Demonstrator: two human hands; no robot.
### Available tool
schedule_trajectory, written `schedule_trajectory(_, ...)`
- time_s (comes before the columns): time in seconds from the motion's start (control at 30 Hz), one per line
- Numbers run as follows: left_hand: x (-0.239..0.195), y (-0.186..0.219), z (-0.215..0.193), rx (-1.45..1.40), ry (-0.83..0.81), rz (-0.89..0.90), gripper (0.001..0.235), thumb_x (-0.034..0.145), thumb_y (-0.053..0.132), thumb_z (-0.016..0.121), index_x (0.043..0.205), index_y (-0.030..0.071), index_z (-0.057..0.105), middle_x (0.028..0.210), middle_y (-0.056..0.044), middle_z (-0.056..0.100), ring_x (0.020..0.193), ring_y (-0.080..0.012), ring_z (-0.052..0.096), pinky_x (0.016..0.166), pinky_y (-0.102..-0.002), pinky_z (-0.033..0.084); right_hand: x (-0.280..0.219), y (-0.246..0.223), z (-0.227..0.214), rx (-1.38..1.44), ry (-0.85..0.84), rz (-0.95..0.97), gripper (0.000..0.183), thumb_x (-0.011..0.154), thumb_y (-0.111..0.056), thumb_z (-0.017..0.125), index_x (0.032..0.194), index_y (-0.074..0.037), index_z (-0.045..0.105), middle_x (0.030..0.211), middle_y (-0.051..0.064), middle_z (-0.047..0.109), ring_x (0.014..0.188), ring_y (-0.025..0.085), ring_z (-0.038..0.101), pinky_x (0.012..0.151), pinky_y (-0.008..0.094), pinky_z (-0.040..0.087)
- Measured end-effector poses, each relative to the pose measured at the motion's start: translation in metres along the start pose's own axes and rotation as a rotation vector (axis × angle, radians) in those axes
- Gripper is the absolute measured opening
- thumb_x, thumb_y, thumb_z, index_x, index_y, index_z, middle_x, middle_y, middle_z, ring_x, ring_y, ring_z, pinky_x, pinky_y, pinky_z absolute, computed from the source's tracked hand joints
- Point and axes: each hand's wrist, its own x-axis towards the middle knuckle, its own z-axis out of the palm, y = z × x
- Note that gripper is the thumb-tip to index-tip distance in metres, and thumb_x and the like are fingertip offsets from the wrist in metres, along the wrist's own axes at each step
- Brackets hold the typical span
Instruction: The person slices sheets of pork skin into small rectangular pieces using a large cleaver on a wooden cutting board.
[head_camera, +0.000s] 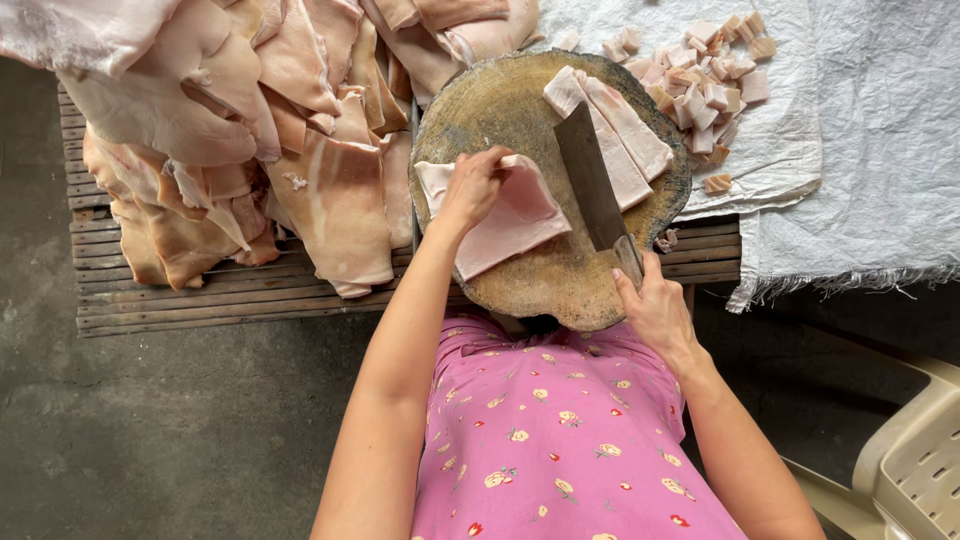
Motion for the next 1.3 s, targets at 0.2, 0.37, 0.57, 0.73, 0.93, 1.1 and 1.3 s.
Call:
schedule_trajectory(0.2,0.055,-0.005,0.018,0.080,0.171,-0.061,0.051,0.088,0.015,0.070,0.137,0.016,0.058,0.136,-0.012,0.057,0.122,-0.0324,0.048,0.106,-0.042,0.042,0.002,-0.035,0.003,0.034,0.100,-0.087,0.044,0.101,-0.029,0.062,0.133,-0.001,0.053,0.069,0.024,0.068,0.067,0.039,0.072,0.061,0.048,0.055)
schedule_trajectory(0.37,0.043,-0.049,0.000,-0.037,0.194,-0.075,0.051,0.091,0.016,0.072,0.139,0.009,0.056,0.142,-0.015,0.054,0.133,-0.0353,0.046,0.114,-0.044,0.040,0.016,-0.085,-0.021,0.059,0.070,-0.280,0.038,0.106,-0.024,0.061,0.133,-0.001,0.047,0.068,0.015,0.066,0.055,0.026,0.070,0.049,0.040,0.053)
schedule_trajectory(0.57,0.023,-0.062,0.004,0.003,0.195,-0.009,0.056,0.086,0.012,0.076,0.137,0.003,0.055,0.140,-0.018,0.054,0.134,-0.0380,0.041,0.115,-0.046,0.036,0.014,-0.108,-0.001,0.187,0.479,-0.715,0.037,0.110,-0.020,0.060,0.131,0.000,0.037,0.083,0.018,0.068,0.069,0.028,0.073,0.060,0.041,0.057)
schedule_trajectory(0.73,0.039,-0.066,0.016,0.159,0.126,-0.023,0.059,0.081,0.013,0.079,0.136,0.005,0.058,0.137,-0.019,0.055,0.127,-0.0394,0.044,0.113,-0.046,0.040,0.044,-0.078,0.065,-0.293,-0.056,-0.197,0.042,0.103,-0.030,0.055,0.127,0.002,0.040,0.075,0.028,0.069,0.068,0.049,0.070,0.061,0.058,0.056)
schedule_trajectory(0.93,0.049,-0.070,0.035,0.195,0.031,0.009,0.044,0.096,0.003,0.055,0.140,0.005,0.057,0.136,-0.017,0.058,0.122,-0.0345,0.051,0.110,-0.049,0.046,0.076,-0.051,0.085,-0.276,-0.170,-0.129,0.037,0.107,-0.028,0.049,0.123,0.004,0.040,0.075,0.029,0.069,0.068,0.046,0.072,0.058,0.054,0.061)
schedule_trajectory(1.1,0.012,-0.050,0.042,0.185,0.140,0.070,0.031,0.105,0.003,0.048,0.131,0.010,0.063,0.129,-0.016,0.057,0.120,-0.0317,0.050,0.100,-0.048,0.048,0.141,-0.086,0.077,-0.123,-0.179,-0.176,0.037,0.108,-0.026,0.050,0.126,0.004,0.041,0.076,0.023,0.066,0.059,0.036,0.069,0.047,0.042,0.060)
schedule_trajectory(1.3,-0.034,-0.041,0.016,0.091,0.227,0.133,0.030,0.095,0.007,0.064,0.124,0.012,0.072,0.114,-0.011,0.058,0.112,-0.0275,0.051,0.104,-0.040,0.049,0.091,-0.072,0.013,0.171,-0.279,0.075,0.050,0.101,-0.034,0.057,0.137,-0.001,0.044,0.067,0.017,0.066,0.052,0.029,0.065,0.042,0.038,0.051)
